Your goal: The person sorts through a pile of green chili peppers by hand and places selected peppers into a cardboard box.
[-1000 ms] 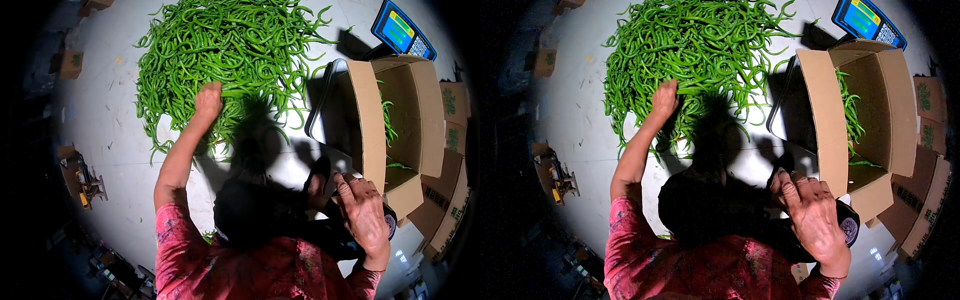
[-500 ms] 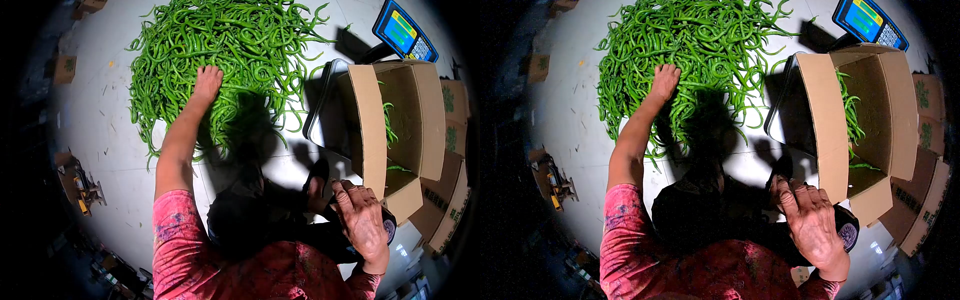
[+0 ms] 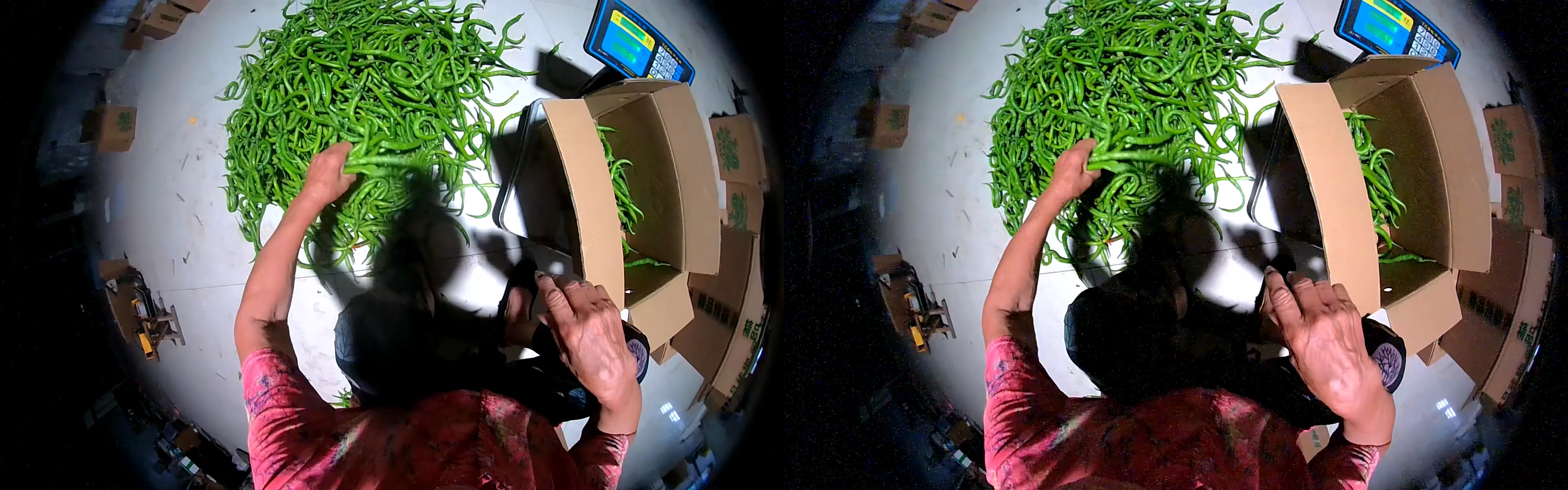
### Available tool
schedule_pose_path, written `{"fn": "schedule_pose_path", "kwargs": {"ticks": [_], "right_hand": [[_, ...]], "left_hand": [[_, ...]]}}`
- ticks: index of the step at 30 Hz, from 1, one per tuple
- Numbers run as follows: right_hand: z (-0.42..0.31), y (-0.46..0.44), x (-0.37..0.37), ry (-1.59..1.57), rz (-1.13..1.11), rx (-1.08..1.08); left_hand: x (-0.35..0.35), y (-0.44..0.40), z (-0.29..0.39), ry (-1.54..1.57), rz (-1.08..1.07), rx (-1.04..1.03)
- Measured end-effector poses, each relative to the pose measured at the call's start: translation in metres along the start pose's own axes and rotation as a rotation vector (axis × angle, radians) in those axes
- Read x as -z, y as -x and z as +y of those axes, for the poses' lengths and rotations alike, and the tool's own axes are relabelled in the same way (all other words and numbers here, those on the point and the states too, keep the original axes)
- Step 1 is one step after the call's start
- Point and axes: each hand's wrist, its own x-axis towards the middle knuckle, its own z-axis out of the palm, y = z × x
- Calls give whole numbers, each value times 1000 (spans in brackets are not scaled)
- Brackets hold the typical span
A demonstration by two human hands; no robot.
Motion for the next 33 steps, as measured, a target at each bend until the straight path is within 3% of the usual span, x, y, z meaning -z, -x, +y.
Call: {"fn": "schedule_pose_path", "kwargs": {"ticks": [2, 3, 4, 10, 18, 23, 26, 28, 33], "right_hand": [[-1, 3, 0, 3, 6, 3], [-2, 5, 1, -9, 1, -5], [0, 6, 0, 14, 0, 5], [5, 11, -7, 27, 92, 33], [19, 9, -23, 58, 76, 24], [17, 6, -12, -129, 126, 78], [13, 0, -18, -331, 508, 236], [7, -4, -10, -480, 554, 252], [-8, -13, -2, -751, 663, 319]], "left_hand": [[27, 10, 12, 279, -55, 209], [37, 15, 16, 373, 22, 137], [48, 18, 20, 517, -64, 223], [115, 46, 73, 1180, 45, 236], [148, 73, 133, 1321, 116, 89], [155, 84, 163, 1470, 21, -11], [156, 95, 193, 1569, -42, -91], [154, 101, 212, 1621, -149, -160], [135, 114, 262, 1710, -324, -76]]}}
